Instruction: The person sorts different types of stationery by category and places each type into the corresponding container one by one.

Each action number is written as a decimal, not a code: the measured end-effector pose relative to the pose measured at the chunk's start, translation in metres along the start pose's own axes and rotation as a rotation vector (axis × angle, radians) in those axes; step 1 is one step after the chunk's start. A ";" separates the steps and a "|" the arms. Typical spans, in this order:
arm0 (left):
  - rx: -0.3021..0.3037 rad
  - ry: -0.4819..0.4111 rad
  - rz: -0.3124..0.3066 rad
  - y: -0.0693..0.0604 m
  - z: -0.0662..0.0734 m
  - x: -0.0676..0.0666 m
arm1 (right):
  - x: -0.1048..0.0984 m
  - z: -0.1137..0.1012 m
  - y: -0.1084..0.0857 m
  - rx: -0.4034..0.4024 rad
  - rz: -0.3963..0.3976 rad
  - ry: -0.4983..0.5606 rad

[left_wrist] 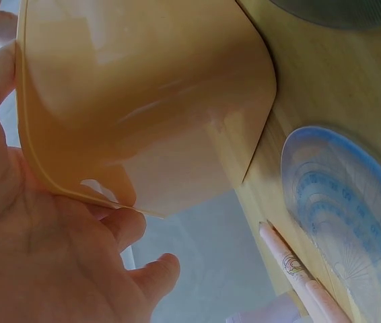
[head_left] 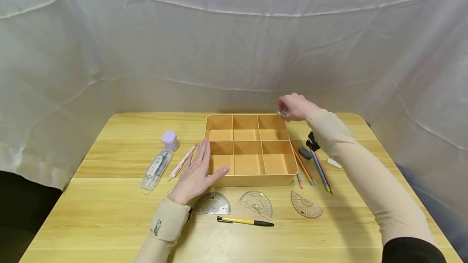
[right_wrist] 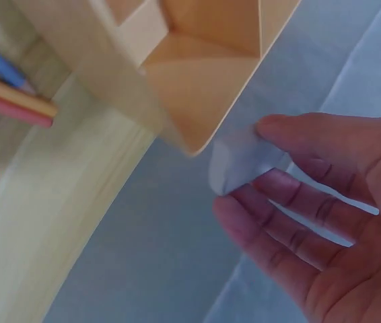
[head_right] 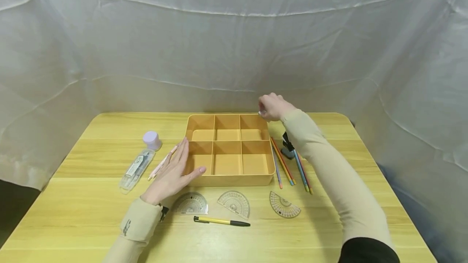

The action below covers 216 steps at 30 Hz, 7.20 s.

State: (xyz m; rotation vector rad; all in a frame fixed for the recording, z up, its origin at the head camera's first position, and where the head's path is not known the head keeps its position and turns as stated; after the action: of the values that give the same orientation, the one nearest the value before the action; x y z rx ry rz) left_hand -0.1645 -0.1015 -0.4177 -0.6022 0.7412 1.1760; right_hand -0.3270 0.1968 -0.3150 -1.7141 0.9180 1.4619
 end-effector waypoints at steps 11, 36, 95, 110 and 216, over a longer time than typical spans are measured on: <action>0.004 0.013 0.001 0.001 0.001 -0.001 | 0.014 -0.026 0.019 0.121 -0.195 -0.037; -0.004 0.012 0.012 -0.004 0.003 0.002 | 0.066 -0.029 0.043 0.297 -0.446 -0.051; -0.010 0.021 0.017 0.000 -0.005 -0.004 | 0.069 0.028 -0.087 0.165 -0.080 0.173; -0.004 0.015 0.024 0.000 -0.006 -0.004 | 0.097 0.029 -0.081 0.286 -0.095 0.119; 0.013 0.034 0.043 0.007 -0.009 -0.002 | 0.053 -0.032 0.025 0.216 -0.111 0.056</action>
State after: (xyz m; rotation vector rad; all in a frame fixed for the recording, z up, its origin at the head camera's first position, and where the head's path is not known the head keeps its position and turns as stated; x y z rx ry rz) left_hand -0.1735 -0.1077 -0.4222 -0.5998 0.7937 1.2025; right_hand -0.3270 0.1526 -0.3646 -1.6254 0.9581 1.2026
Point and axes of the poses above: each hand's wrist, its own y-axis towards the middle knuckle, its own x-axis out of the palm, z = x × y, the point moved 3 cm from there along y, towards the middle knuckle, and after that the axes turned 5 degrees about -y, right-handed, at the moved point
